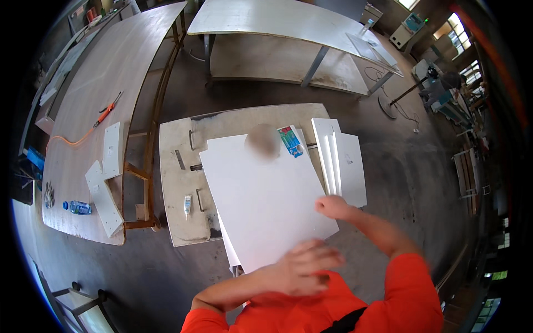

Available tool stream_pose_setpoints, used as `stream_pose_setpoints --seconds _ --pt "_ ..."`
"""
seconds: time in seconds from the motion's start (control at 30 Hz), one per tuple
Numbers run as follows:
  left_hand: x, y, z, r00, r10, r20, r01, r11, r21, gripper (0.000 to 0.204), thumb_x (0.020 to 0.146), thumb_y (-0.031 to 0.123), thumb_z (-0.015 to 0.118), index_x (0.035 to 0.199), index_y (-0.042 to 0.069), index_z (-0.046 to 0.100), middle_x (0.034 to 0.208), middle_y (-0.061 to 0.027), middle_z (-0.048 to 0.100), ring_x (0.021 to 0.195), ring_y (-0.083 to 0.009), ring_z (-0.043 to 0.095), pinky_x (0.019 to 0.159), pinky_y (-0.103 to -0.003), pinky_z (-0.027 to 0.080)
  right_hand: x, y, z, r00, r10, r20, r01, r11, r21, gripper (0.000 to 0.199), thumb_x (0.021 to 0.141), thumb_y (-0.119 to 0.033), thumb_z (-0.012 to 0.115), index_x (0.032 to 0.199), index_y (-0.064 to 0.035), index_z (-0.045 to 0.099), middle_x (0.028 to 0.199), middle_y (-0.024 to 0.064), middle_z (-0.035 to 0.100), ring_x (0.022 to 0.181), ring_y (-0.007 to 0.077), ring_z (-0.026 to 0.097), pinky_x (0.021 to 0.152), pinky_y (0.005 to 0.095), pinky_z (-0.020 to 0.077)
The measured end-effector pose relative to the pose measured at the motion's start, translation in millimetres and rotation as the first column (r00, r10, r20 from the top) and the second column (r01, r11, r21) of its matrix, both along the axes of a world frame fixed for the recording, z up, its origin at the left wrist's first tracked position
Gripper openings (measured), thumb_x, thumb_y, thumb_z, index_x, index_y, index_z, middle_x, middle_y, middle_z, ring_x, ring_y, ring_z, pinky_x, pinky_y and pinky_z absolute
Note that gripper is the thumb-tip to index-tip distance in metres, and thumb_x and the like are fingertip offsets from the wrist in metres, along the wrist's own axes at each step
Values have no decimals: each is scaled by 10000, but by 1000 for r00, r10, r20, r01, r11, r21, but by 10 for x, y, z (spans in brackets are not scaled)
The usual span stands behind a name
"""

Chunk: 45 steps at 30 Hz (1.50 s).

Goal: The person wipes several white furniture panels with a cloth, applying water from a bottle to the cloth between panels.

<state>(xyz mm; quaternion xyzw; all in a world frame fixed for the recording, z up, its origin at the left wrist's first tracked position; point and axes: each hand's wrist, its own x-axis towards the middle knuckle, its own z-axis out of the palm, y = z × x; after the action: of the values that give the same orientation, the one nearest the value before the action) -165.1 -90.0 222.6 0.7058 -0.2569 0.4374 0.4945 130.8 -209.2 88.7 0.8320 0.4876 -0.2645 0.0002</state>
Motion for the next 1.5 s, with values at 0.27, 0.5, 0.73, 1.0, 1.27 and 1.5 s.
stream_pose_setpoints --seconds 0.27,0.5,0.73,1.0,1.27,1.5 --pt "307 1513 -2820 -427 620 -658 -762 146 631 735 977 416 634 1514 -16 379 1559 -315 361 1471 -458 305 1223 -559 195 54 2451 -1011 958 73 278 -242 724 646 465 888 -296 754 1244 -26 624 1363 166 598 1251 350 571 1018 449 470" --pt "664 1816 -2897 -402 708 -581 -665 210 717 730 1005 466 551 1536 -2 367 1542 -275 415 1431 -429 381 1213 -522 239 -72 1824 -1543 967 -2 254 -98 920 379 806 943 -415 672 1523 54 365 1622 221 328 1519 382 285 1233 470 268" --pt "584 1987 -2862 -426 724 -543 -591 231 773 706 991 438 570 1523 7 402 1536 -265 432 1436 -404 393 1215 -525 235 -172 725 -1317 981 -11 193 -80 886 456 774 981 -403 619 1519 90 364 1632 246 320 1533 405 269 1242 513 242" --pt "621 1944 -2863 -451 719 -529 -534 257 805 701 994 434 562 1536 27 383 1543 -270 422 1460 -386 372 1221 -537 197 430 1674 -1545 949 -92 301 -67 876 478 757 973 -409 610 1485 113 413 1610 267 349 1511 413 304 1244 510 235" --pt "700 1950 -2883 -414 731 -543 -544 279 791 703 998 429 562 1544 31 371 1551 -276 412 1464 -381 374 1228 -547 187 626 1930 -1438 953 -159 257 14 872 488 817 965 -477 628 1495 103 405 1605 273 356 1490 453 333 1235 547 251" --pt "511 1999 -2870 -431 728 -533 -545 260 797 703 991 417 577 1547 40 371 1549 -280 416 1465 -385 372 1231 -550 181 -45 1342 -1307 982 -17 190 -87 845 528 830 960 -517 629 1473 104 429 1589 273 382 1499 431 328 1229 522 266"
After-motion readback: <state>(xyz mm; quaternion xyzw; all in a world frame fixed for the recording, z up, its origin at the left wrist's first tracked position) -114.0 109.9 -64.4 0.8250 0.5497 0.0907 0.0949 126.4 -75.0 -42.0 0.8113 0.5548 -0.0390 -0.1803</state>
